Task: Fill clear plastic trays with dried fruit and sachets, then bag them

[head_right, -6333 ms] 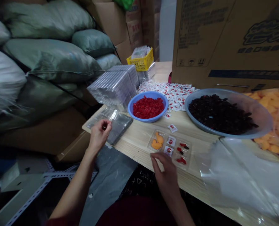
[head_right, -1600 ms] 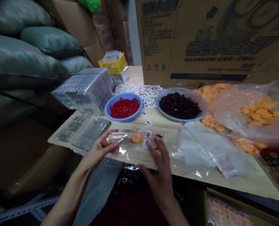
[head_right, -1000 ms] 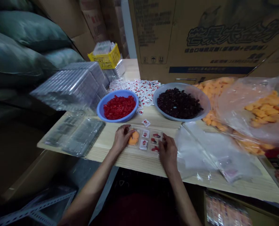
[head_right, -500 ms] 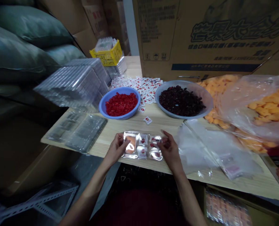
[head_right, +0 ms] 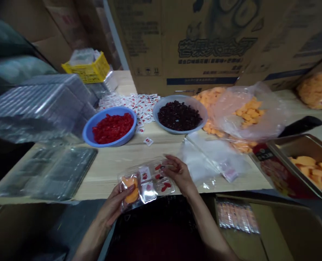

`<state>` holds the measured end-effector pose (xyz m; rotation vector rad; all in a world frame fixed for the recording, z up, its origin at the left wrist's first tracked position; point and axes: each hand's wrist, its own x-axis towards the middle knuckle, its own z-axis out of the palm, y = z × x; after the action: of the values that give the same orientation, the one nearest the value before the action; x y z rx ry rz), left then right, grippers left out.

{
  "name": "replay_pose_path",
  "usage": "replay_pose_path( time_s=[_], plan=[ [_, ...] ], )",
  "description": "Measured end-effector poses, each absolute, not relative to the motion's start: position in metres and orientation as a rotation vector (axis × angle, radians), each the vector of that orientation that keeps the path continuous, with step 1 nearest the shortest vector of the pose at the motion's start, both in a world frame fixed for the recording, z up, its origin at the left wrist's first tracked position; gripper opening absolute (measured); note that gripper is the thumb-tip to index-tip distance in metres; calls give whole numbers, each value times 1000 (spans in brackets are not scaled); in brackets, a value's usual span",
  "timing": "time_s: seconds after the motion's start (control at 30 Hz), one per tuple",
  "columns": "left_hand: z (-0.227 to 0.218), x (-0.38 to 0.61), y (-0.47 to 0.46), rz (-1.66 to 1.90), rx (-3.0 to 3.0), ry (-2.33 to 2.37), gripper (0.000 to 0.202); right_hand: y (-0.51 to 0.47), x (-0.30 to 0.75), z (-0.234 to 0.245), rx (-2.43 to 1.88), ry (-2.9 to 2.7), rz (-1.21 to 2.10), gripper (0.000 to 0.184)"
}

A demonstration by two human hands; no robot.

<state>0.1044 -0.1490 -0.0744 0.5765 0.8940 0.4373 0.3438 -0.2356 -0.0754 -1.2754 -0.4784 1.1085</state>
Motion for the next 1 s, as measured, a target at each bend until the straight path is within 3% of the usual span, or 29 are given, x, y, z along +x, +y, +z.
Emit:
replay_pose_path(
  time_s=[0.13,0.43,0.57,0.9,1.0],
  plan=[
    [-79,113,-142,544,488,955,38,-253,364,-69,-1468,-637,906,53],
    [-68,100,-112,706,463,1036,42,-308,367,-71,-2468,-1455,124,10],
    [-67,101,-116,754,407,1036,38,-292,371,-75,-2558,-1463,313,21],
    [-67,100,-136,750,353,999,33,-278,413,-84,-2237,-1244,699,18],
    [-71,108,-143,712,352,945,37,-282,422,-86,-2087,-1112,865,28]
  ],
)
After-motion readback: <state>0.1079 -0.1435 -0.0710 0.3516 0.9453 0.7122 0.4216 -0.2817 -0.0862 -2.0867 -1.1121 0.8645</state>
